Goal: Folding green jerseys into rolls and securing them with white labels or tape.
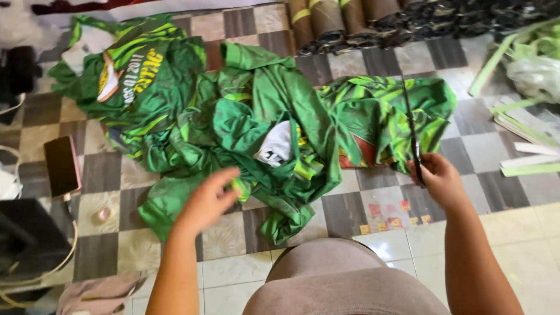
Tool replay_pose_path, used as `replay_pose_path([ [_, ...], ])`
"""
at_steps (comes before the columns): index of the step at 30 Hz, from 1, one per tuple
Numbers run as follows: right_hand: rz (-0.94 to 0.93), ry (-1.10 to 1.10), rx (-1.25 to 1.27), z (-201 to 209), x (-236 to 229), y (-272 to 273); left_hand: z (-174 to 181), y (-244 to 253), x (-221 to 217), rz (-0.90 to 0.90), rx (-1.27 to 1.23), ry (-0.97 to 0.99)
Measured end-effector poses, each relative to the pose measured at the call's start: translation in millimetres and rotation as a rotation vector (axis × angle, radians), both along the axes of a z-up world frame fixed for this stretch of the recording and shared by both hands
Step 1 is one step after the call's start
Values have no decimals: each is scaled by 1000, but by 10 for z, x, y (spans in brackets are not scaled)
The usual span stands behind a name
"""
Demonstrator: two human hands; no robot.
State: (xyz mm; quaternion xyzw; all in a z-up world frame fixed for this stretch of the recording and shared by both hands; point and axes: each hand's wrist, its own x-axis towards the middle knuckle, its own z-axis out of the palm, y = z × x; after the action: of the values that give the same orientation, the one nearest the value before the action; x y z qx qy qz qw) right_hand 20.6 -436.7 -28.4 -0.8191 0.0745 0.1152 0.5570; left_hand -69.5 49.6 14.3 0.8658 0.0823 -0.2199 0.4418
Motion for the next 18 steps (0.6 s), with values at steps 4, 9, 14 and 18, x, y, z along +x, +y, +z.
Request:
replay_pose_path([
  [4, -286, 112, -475, 273, -115, -258, -1139, 279, 1073, 285, 323, -694],
  [9, -439, 137, -392, 334, -259, -609, -1201, 292, 1435, 323, 580, -400],
  [14, -451, 335, -580, 357, -114, -902, -546, 1301, 1161, 601, 296, -523],
  [18, -284, 330, -853, -71, 167, -1315, -688, 1929, 1062, 1099, 240, -381],
])
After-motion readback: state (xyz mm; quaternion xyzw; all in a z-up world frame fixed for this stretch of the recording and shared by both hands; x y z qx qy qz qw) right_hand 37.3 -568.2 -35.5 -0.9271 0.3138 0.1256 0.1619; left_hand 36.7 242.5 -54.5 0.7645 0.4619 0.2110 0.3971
